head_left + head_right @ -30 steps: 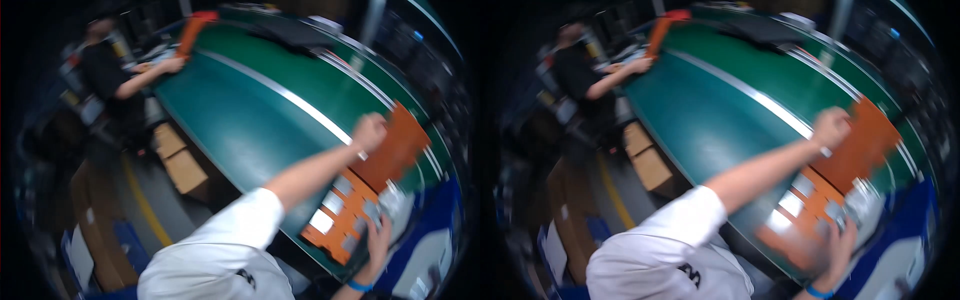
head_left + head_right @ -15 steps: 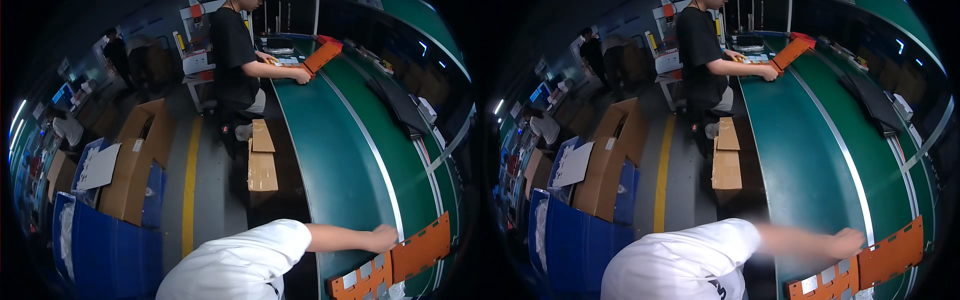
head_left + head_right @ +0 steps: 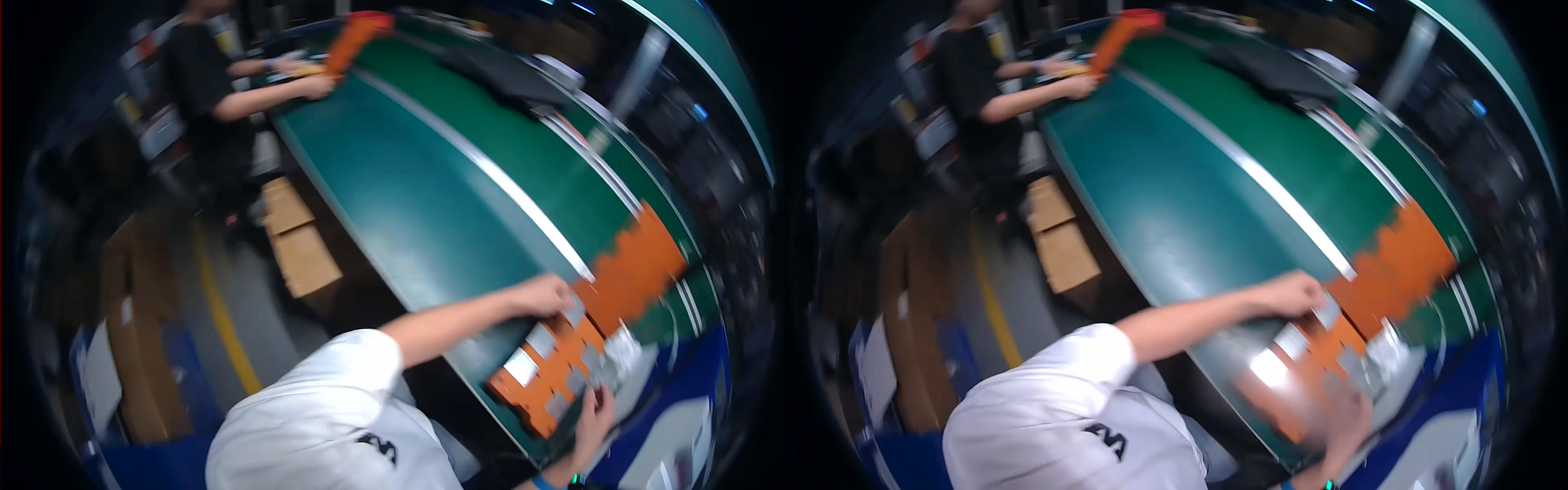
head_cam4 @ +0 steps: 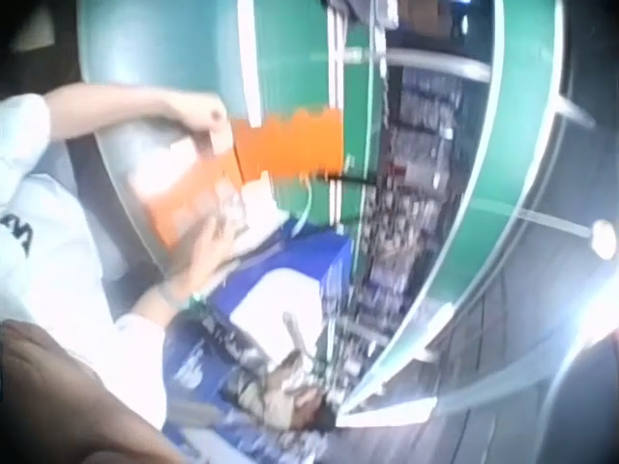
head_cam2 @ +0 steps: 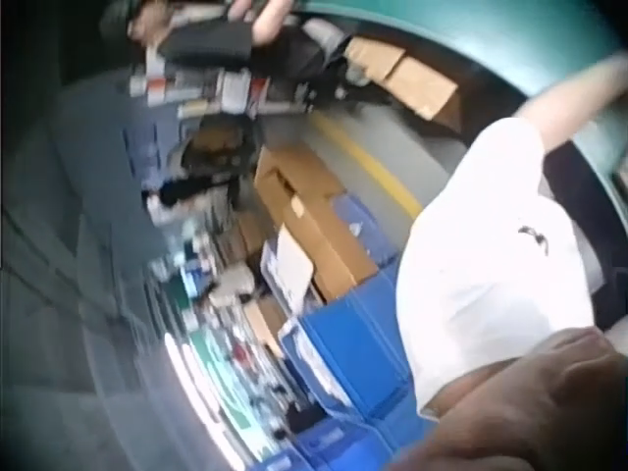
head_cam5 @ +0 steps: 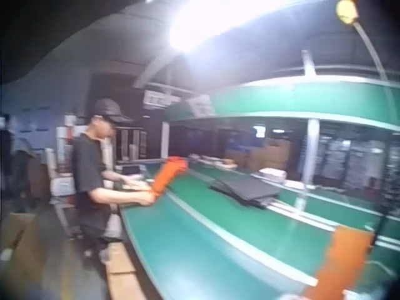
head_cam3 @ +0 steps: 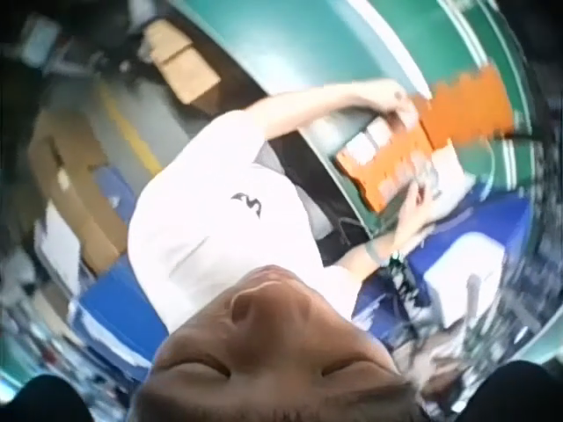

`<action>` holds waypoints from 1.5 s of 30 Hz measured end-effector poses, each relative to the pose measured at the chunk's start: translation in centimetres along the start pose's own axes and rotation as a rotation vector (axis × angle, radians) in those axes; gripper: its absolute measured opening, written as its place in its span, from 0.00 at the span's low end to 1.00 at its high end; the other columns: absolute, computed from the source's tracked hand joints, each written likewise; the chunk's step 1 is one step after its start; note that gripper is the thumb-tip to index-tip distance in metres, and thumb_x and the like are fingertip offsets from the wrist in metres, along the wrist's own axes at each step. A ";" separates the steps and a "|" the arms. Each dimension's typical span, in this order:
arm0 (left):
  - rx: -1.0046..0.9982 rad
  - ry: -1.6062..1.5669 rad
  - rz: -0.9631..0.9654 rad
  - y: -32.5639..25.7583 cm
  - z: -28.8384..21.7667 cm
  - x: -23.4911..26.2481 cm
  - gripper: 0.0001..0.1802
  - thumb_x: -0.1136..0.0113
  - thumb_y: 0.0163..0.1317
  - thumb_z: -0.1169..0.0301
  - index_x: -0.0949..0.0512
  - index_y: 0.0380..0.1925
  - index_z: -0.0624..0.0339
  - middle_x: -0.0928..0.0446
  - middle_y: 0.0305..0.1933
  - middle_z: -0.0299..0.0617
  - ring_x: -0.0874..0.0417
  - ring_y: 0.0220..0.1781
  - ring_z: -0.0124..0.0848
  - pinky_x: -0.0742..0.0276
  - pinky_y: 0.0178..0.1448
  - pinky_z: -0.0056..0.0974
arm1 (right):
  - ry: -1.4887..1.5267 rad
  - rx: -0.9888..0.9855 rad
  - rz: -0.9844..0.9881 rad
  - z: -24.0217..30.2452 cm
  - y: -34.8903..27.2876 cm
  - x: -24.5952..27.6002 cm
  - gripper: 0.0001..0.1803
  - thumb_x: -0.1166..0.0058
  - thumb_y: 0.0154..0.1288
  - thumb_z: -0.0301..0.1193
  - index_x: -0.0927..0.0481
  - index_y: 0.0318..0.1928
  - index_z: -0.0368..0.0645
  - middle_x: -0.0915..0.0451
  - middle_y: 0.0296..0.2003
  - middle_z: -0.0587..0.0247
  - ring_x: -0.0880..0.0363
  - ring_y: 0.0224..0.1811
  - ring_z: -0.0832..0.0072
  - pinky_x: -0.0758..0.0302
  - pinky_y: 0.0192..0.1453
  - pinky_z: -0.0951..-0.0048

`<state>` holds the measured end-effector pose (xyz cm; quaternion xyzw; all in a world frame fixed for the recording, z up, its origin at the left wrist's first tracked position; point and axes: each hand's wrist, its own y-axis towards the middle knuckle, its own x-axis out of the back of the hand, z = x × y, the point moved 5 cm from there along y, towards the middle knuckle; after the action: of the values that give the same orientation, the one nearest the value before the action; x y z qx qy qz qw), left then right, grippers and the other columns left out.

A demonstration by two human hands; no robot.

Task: The person is using a handheld welding or bonding tool to attach metal components to an orange fixture on an assembly line.

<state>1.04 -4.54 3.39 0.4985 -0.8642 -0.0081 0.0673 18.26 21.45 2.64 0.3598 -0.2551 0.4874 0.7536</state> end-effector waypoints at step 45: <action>0.417 -1.294 0.491 -15.4 -6.9 -8.3 0.16 0.67 0.72 0.60 0.37 0.29 0.57 0.43 0.20 0.31 0.46 0.14 0.19 0.49 0.15 0.25 | 0.832 0.129 -0.118 18.0 -5.1 0.4 0.17 0.42 0.47 0.11 0.23 0.42 0.27 0.23 0.39 0.53 0.22 0.38 0.73 0.24 0.42 0.78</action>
<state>19.27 -4.79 8.06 0.1878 -0.8015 -0.1214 -0.5547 22.50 6.08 12.49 0.1926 0.1229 0.5621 0.7949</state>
